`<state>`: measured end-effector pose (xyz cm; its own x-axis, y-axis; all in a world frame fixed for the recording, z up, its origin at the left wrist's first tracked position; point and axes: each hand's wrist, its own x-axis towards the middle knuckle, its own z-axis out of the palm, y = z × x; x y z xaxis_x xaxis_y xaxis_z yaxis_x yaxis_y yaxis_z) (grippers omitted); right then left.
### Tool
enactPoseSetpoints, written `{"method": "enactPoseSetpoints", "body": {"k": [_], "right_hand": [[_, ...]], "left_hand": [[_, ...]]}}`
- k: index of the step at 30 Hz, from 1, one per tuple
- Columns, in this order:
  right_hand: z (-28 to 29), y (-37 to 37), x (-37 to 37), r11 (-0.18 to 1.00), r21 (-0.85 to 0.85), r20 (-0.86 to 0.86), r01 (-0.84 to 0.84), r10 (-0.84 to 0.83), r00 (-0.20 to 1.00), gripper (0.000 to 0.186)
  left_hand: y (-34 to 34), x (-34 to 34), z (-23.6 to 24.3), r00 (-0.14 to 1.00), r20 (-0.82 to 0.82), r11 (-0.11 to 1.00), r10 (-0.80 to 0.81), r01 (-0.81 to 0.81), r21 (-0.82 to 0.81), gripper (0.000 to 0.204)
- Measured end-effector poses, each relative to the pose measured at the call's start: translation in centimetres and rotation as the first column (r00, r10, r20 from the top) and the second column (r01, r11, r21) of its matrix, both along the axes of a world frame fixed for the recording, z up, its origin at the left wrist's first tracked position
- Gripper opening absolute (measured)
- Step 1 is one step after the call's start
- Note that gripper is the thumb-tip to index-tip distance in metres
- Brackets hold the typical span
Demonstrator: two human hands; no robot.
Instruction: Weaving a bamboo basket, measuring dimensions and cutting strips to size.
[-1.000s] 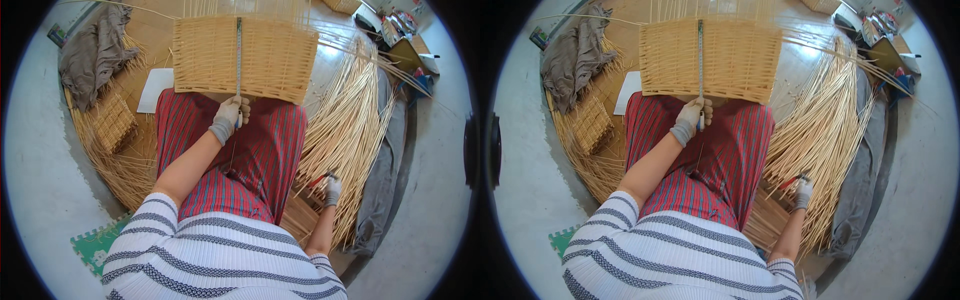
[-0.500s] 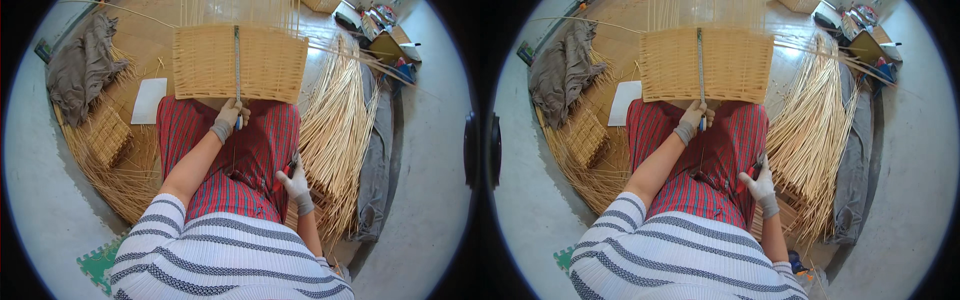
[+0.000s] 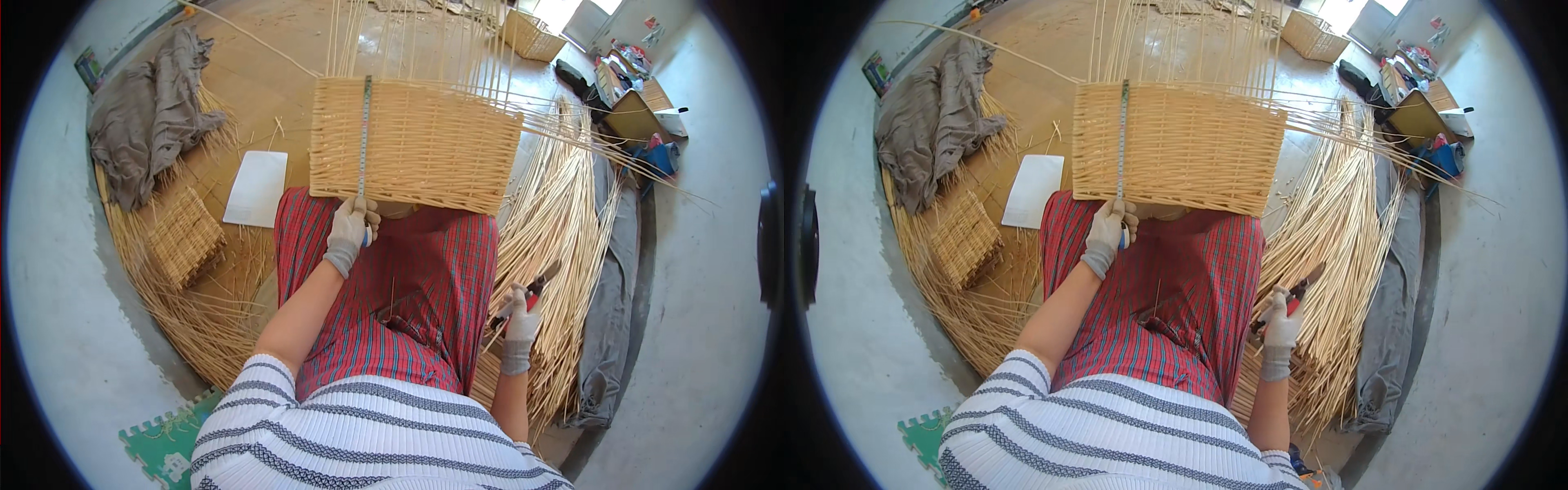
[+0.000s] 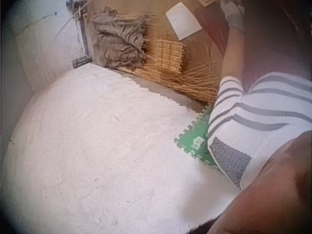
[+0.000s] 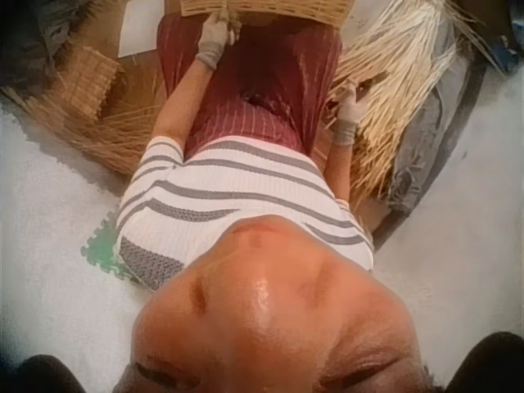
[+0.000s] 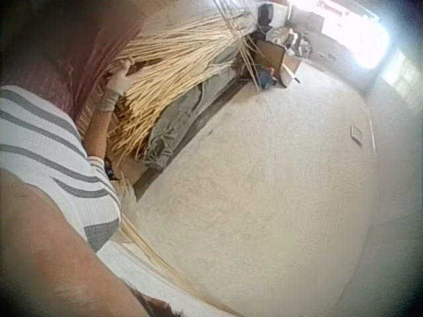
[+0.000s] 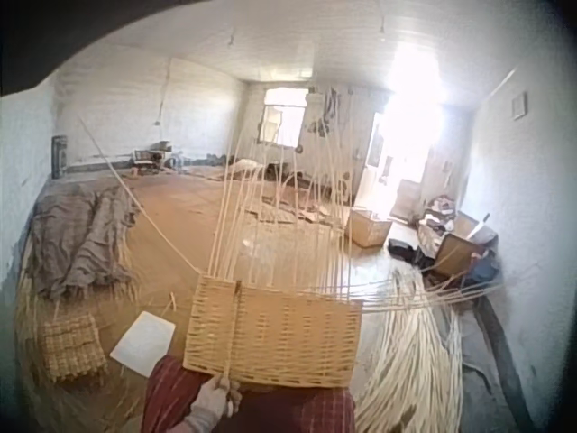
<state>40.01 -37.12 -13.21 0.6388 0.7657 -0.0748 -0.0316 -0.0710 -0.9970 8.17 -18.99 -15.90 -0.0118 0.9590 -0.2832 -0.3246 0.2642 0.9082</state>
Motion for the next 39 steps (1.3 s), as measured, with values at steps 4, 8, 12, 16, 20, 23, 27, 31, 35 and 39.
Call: {"method": "enactPoseSetpoints", "body": {"k": [4,8,12,16,20,23,27,31,35,39], "right_hand": [[-1.9,1.2,-1.3,0.983,0.130,-0.130,-0.132,0.149,0.980,0.051],[-1.3,2.4,-3.7,0.980,0.128,-0.138,-0.154,0.171,0.976,0.049],[-0.9,2.6,-3.4,0.964,0.132,-0.105,-0.232,0.247,0.963,0.053],[-0.8,2.7,-3.5,0.968,0.113,-0.104,-0.223,0.235,0.966,0.053],[-0.9,2.6,-3.7,0.973,0.110,-0.077,-0.205,0.213,0.974,0.051],[-0.4,2.6,-3.9,0.975,0.101,-0.095,-0.196,0.205,0.974,0.049],[-1.0,2.5,-3.7,0.972,0.099,-0.123,-0.215,0.226,0.966,0.050],[-1.0,2.5,-3.7,0.981,0.077,-0.115,-0.177,0.185,0.976,0.049],[-1.6,2.6,-3.3,0.980,0.087,-0.110,-0.178,0.187,0.976,0.047],[-1.6,2.6,-3.4,0.976,0.110,-0.147,-0.188,0.203,0.968,0.045]], "left_hand": [[-0.7,0.5,-0.9,0.997,-0.047,0.997,-0.066,0.063,-0.047,0.027],[0.2,0.6,-1.1,0.998,-0.007,0.993,-0.065,0.064,-0.095,0.024],[0.5,0.5,-1.6,0.998,0.018,0.989,-0.068,0.069,-0.132,0.021],[0.8,0.4,-1.8,0.998,0.026,0.988,-0.053,0.057,-0.142,0.035],[0.6,0.5,-1.8,0.999,0.037,0.992,-0.039,0.043,-0.122,0.032],[0.4,1.1,-2.3,0.997,-0.022,0.996,-0.080,0.079,-0.046,0.026],[0.1,2.2,-3.8,0.993,0.115,0.994,0.006,-0.018,0.111,0.023],[-1.0,2.9,-2.5,0.996,0.053,0.998,-0.065,0.063,0.031,0.023],[-0.4,2.9,-2.5,0.997,0.005,0.997,-0.072,0.072,0.038,0.027],[-0.2,2.8,-2.6,0.997,0.032,0.997,-0.076,0.075,0.030,0.029]]}}
